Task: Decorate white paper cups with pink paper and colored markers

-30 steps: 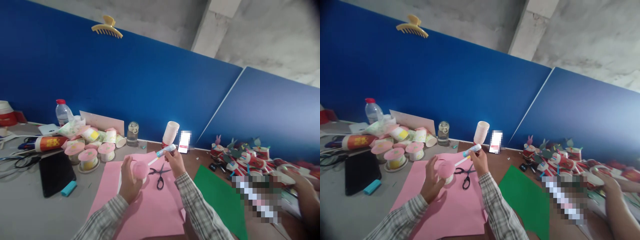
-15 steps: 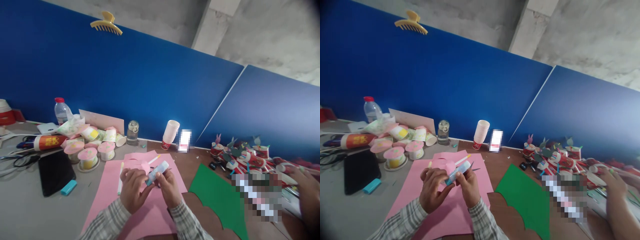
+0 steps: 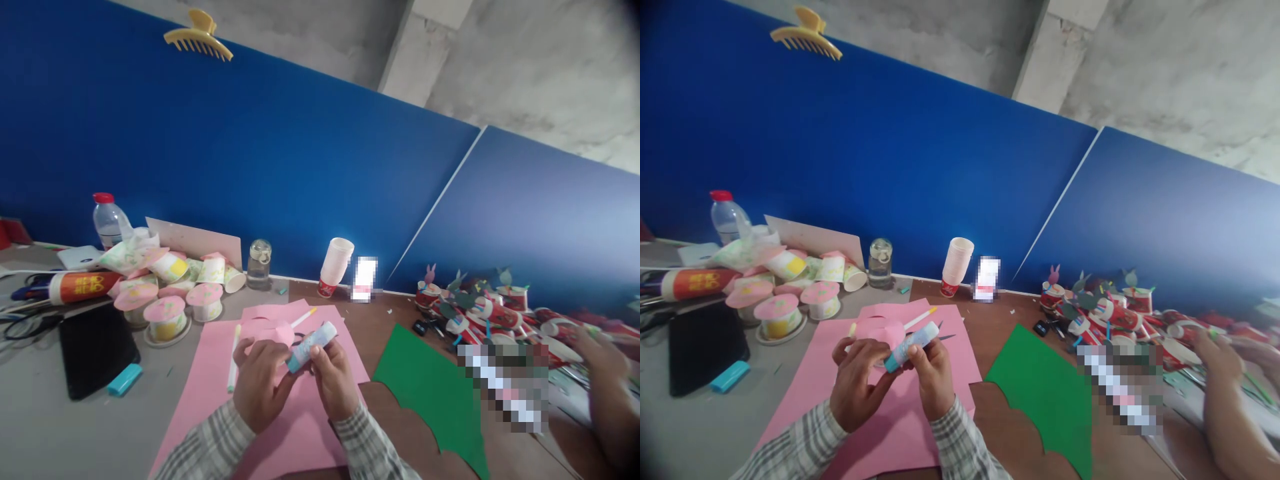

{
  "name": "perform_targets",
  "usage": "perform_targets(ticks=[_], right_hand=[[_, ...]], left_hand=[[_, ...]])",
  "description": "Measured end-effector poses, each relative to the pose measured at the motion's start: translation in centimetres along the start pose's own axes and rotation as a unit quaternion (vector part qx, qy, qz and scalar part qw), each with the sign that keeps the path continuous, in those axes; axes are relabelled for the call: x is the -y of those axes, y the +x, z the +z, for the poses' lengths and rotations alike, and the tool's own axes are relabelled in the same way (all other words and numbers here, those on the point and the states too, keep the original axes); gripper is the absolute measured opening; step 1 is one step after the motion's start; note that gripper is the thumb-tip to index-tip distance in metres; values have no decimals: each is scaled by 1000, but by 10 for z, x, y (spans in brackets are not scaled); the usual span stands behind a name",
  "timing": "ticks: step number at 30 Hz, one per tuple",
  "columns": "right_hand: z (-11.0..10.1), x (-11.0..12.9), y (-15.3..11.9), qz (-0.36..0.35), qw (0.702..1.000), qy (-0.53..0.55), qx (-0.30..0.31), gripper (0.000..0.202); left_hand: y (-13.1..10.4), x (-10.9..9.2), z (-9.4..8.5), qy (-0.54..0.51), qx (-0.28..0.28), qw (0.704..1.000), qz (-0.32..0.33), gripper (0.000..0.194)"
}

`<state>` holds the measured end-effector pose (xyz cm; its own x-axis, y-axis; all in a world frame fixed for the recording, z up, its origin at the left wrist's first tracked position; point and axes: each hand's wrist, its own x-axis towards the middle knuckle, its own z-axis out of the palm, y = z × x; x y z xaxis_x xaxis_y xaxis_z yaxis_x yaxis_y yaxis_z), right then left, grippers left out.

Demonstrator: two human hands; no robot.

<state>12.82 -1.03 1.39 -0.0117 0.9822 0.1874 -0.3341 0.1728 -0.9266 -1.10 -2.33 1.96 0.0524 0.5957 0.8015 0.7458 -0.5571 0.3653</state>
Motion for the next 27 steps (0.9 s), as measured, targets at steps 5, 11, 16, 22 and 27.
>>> perform_targets(ticks=[5, 11, 16, 22, 27], right_hand=[[3, 4, -3, -18, 999, -17, 25, 29], [3, 4, -2, -13, 1000, 6, 5, 27], [4, 5, -2, -9, 1000, -7, 15, 30], [6, 9, -3, -2, 1000, -12, -3, 30], [5, 11, -5, -6, 1000, -20, 11, 31]], left_hand=[[0, 5, -4, -20, 26, 999, 11, 27], [1, 4, -5, 6, -20, 999, 34, 26], [4, 4, -7, -11, 46, 999, 26, 20], [4, 2, -6, 36, -24, 998, 53, 22], [3, 3, -7, 32, 25, 997, 59, 27]])
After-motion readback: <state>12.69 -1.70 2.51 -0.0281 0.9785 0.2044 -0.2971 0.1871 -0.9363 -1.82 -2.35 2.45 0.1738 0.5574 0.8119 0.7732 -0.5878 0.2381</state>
